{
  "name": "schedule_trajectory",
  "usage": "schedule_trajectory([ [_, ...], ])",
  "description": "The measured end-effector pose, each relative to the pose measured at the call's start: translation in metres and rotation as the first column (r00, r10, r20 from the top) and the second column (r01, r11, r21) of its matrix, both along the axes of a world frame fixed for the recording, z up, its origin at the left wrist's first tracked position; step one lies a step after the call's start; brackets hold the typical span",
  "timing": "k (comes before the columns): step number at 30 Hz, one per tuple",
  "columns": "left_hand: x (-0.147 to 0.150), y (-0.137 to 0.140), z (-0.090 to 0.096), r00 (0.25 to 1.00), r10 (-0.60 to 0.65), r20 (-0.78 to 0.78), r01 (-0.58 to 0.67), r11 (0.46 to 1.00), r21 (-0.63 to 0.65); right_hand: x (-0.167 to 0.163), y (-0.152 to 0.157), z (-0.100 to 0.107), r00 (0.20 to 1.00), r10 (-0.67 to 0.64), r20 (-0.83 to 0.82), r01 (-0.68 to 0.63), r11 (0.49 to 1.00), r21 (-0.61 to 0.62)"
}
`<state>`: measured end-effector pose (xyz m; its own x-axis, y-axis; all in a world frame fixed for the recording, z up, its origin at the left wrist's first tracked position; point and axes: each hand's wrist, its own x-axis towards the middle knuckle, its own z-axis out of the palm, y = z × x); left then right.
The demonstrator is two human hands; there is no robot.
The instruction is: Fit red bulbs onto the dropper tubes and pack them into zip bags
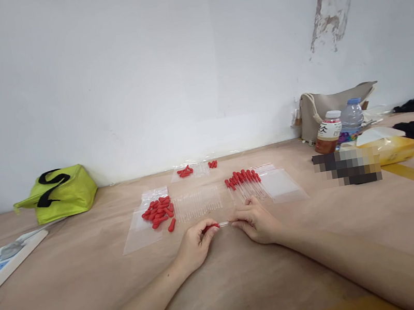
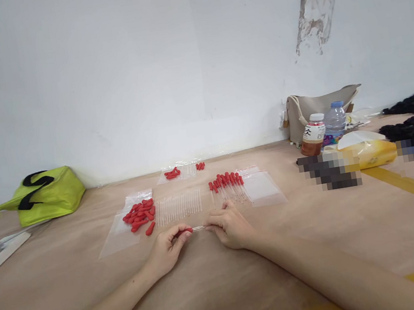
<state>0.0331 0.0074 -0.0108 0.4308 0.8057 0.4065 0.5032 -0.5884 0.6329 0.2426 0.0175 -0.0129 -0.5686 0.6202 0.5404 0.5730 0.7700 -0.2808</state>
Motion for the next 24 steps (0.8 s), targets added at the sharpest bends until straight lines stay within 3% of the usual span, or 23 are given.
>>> schedule_trajectory([
  [11,-0.002,-0.005,0.002,0.977,-0.006,-0.211,0.028,0.994,0.105,-0.005,0.000,-0.007,1.000,0.003,0.029,-0.008,0.982,0.187],
  [16,-0.003,-0.003,0.001,0.962,0.005,-0.274,0.068,0.964,0.257,-0.010,-0.003,-0.008,0.999,-0.009,0.032,0.004,0.987,0.160],
  [24,-0.004,0.001,0.002,0.952,-0.029,-0.306,0.133,0.937,0.323,-0.014,-0.001,-0.012,0.999,-0.027,0.033,0.023,0.993,0.115],
])
